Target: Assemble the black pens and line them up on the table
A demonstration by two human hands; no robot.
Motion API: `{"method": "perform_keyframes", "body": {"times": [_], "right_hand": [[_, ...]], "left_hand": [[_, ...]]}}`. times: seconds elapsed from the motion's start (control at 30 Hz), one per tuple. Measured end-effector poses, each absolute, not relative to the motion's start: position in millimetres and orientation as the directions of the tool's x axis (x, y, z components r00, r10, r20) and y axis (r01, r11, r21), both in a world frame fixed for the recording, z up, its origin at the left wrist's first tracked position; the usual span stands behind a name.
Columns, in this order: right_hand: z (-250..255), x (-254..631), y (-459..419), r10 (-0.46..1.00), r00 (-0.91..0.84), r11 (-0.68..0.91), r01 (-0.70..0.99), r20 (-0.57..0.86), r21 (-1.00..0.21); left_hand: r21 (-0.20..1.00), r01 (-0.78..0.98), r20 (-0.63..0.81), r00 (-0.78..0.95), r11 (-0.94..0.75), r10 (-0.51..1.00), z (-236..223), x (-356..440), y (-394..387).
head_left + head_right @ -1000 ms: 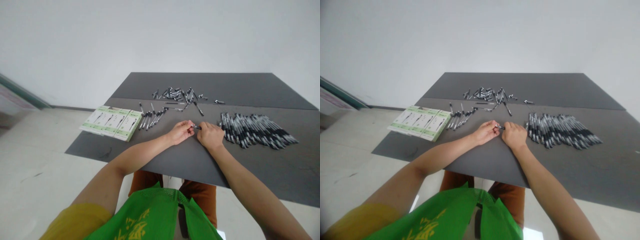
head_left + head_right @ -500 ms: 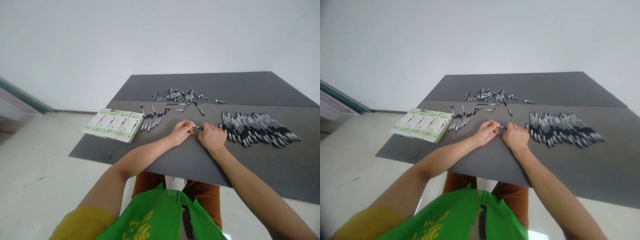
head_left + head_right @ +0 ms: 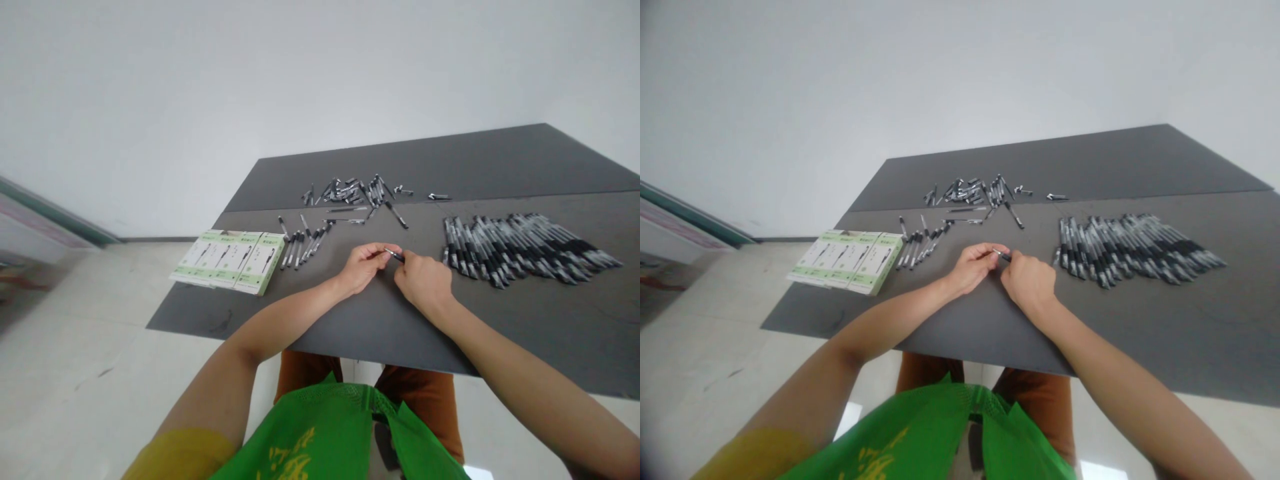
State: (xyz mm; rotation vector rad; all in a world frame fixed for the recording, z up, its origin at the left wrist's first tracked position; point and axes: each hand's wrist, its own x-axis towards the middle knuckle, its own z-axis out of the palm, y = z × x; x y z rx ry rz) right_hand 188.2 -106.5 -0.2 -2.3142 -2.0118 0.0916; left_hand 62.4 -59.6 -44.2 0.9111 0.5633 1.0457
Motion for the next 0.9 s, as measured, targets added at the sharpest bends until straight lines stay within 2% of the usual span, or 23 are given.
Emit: {"method": "perform_keyframes", "body": {"times": [0.13,0.23,0.4,0.53,0.67,0.9], "right_hand": [[0.5,189.6,-105.8,0.987,0.161,-0.158,0.982,0.018,-0.107],[1.3,189.0,-106.5,0.988,0.152,-0.149,0.982,0.021,-0.112],[0.8,185.3,-108.2,0.991,0.133,-0.130,0.984,0.018,-0.125],[1.5,187.5,-106.6,0.987,0.163,-0.162,0.977,-0.002,-0.136],[2.1,191.3,-104.8,0.984,0.174,-0.168,0.978,0.039,-0.121],[0.5,185.4,-108.1,0.991,0.132,-0.129,0.986,0.023,-0.106]], "left_hand": [[0.796,-0.517,-0.011,0.508,0.315,0.861,-39.1,61.9,-62.7],[0.757,-0.563,-0.020,0.488,0.332,0.872,-42.2,64.6,-62.8],[0.783,-0.551,-0.013,0.451,0.290,0.892,-47.4,67.3,-62.2],[0.782,-0.510,-0.035,0.540,0.360,0.841,-42.7,62.4,-59.4],[0.762,-0.504,-0.028,0.601,0.406,0.799,-38.7,58.2,-55.5],[0.722,-0.569,-0.057,0.519,0.394,0.853,-48.1,61.1,-54.2]]}}
